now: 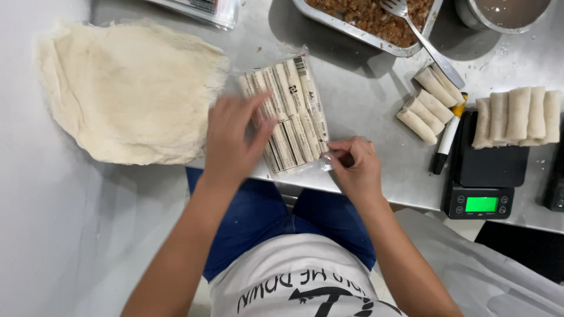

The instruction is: The person wraps filling in spring roll wrappers by hand, weighs the rolls on a scale, and packs them into plastic bags.

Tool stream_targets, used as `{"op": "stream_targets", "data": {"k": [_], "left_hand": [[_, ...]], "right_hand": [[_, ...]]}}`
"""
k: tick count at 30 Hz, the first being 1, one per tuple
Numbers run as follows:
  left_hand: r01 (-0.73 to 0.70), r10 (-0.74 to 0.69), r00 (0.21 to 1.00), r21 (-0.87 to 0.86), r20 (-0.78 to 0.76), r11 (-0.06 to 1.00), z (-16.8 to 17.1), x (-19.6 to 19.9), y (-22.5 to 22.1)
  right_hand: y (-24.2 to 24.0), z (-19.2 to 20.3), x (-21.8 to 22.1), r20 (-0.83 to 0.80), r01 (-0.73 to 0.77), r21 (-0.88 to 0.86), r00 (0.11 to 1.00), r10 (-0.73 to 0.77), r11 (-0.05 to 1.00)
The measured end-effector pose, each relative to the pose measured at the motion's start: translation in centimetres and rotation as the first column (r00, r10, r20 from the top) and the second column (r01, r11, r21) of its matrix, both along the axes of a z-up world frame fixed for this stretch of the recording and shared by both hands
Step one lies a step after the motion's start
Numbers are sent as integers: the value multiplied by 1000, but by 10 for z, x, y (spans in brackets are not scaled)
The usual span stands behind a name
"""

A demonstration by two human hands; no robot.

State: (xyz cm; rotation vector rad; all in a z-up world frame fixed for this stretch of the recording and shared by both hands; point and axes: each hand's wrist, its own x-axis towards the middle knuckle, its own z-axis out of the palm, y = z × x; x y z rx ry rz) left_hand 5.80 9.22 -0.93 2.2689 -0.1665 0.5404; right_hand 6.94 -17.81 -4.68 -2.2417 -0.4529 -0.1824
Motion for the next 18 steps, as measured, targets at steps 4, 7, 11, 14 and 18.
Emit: {"op": "stream_targets", "data": {"k": [4,7,11,14,18], "left_hand": [[-67,77,996,196,-46,978,-11,-77,-19],[-121,136,990,307,-29,944,-21,-83,-38],[-132,132,991,274,21,953,-25,-82,-48],[-120,126,992,230,-11,966,-23,-86,-48],[-94,95,995,176,3,980,-21,-86,-44]], "right_hand": [[22,37,4,136,-255,-185,950,282,949],[45,33,20,229,-420,-275,845,484,865],[46,12,15,216,-402,-291,856,469,868],[57,28,9,169,-374,-336,879,446,864],[70,16,4,211,-279,-328,910,358,903]]}}
